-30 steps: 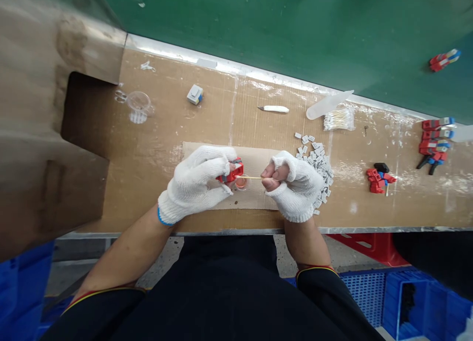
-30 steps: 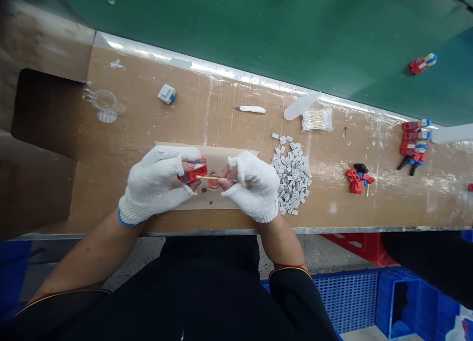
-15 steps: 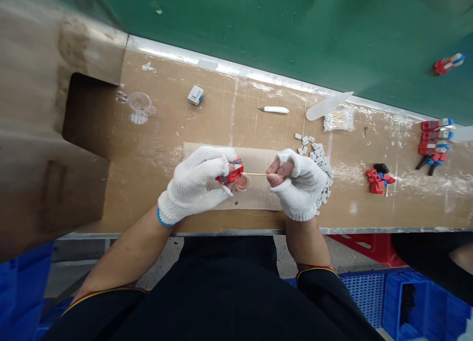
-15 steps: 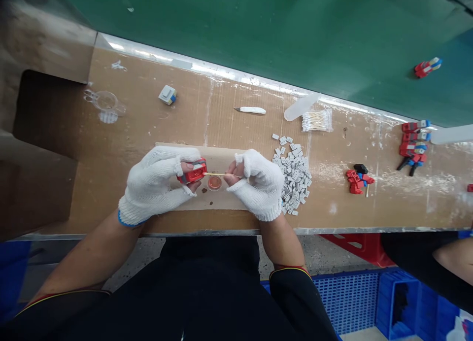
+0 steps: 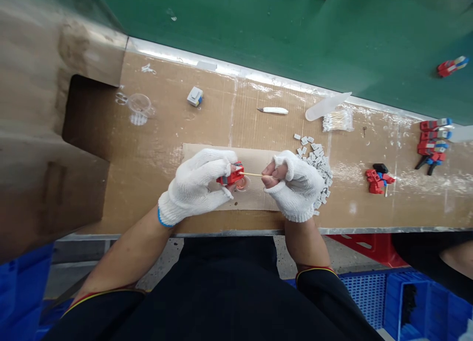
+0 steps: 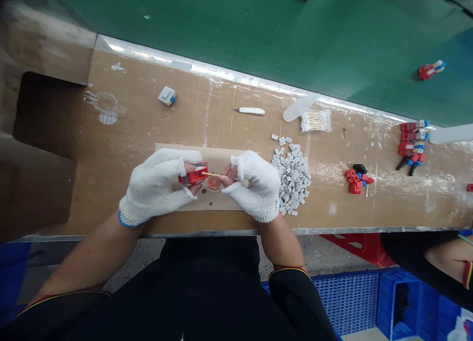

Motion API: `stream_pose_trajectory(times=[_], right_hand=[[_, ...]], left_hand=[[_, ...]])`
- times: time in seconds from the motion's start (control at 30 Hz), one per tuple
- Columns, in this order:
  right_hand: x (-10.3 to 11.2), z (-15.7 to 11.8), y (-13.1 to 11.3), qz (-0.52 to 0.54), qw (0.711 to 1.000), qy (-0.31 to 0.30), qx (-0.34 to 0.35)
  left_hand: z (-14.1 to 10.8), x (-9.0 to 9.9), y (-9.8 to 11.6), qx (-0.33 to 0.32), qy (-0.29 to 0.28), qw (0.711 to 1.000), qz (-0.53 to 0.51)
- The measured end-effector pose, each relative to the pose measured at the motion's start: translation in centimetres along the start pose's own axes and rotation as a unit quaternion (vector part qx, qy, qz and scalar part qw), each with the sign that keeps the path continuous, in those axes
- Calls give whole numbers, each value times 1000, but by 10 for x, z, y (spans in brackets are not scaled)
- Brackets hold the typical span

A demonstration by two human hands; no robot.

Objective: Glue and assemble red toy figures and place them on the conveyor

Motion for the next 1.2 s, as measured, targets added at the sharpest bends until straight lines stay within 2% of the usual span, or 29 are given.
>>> stream_pose_trajectory(times=[0.23,0.47,0.77,0.93,1.1,1.2], right_hand=[[1,0,-2,-18,1000,-3,10],[-2,5,-4,-40,998,-53,9],[-2,0,-8,-69,995,-35,61],[-1,-1,-5,-73,996,-38,37],[0,0,-10,-50,997,-18,56],[-3,1,-9,-27,999,-21,27]], left_hand=[[6,-1,0,4,-19,1000,-10],[8,-2,4,-17,-14,1000,-6],[5,0,1,-10,4,1000,-6],[6,0,0,3,-15,1000,-26],[6,0,0,1,-7,1000,-27],[4,1,-3,14,-3,999,-30]])
Point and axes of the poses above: each hand's wrist, its own z-axis towards the middle knuckle, its own x-axis out of the back of the hand, y = z × x, the point moved 7 cm from there along z, towards the middle knuckle, and after that the axes turned 9 degrees about y, right-handed, at the moved point
